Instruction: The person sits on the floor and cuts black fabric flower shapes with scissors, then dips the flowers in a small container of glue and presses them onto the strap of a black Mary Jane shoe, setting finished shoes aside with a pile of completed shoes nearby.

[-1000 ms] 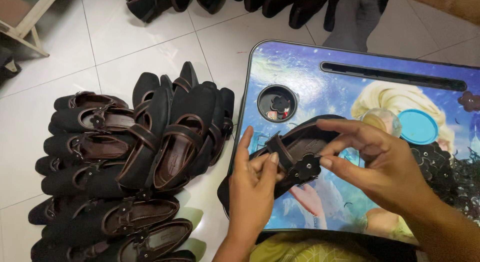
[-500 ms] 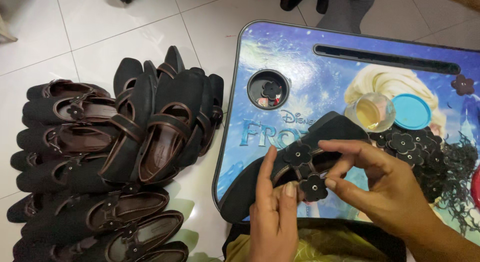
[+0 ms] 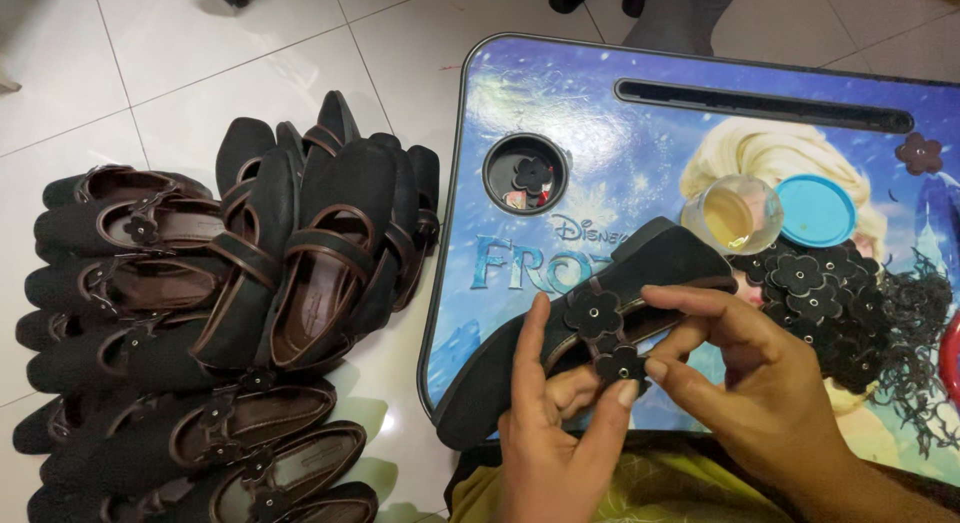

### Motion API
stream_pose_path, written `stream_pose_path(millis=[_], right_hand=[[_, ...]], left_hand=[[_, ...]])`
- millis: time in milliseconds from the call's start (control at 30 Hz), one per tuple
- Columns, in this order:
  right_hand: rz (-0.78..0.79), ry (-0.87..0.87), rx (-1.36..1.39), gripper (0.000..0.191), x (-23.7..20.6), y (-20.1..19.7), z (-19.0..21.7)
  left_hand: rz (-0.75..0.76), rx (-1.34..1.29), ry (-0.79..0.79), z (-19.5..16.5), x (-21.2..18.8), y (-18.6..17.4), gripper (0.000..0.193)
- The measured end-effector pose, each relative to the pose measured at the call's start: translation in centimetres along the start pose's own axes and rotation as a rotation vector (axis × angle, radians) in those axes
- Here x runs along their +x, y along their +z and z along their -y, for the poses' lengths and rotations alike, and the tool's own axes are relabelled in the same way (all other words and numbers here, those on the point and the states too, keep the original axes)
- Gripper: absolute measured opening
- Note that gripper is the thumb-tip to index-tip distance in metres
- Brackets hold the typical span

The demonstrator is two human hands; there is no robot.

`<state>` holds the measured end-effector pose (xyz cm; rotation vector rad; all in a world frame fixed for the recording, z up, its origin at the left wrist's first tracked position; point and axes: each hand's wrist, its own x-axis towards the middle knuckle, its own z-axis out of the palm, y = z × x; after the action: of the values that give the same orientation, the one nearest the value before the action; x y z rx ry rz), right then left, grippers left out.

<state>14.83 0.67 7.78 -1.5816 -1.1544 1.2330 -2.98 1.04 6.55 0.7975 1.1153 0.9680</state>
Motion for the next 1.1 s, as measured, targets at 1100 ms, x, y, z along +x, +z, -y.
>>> stream_pose_path(millis=[1100], right_hand=[[0.116, -0.286, -0.397, 0.073, -0.3, -0.7, 1.3]], left_hand=[[-0.063, 0.174, -0.038, -0.8, 0.7, -0.7, 0.073]])
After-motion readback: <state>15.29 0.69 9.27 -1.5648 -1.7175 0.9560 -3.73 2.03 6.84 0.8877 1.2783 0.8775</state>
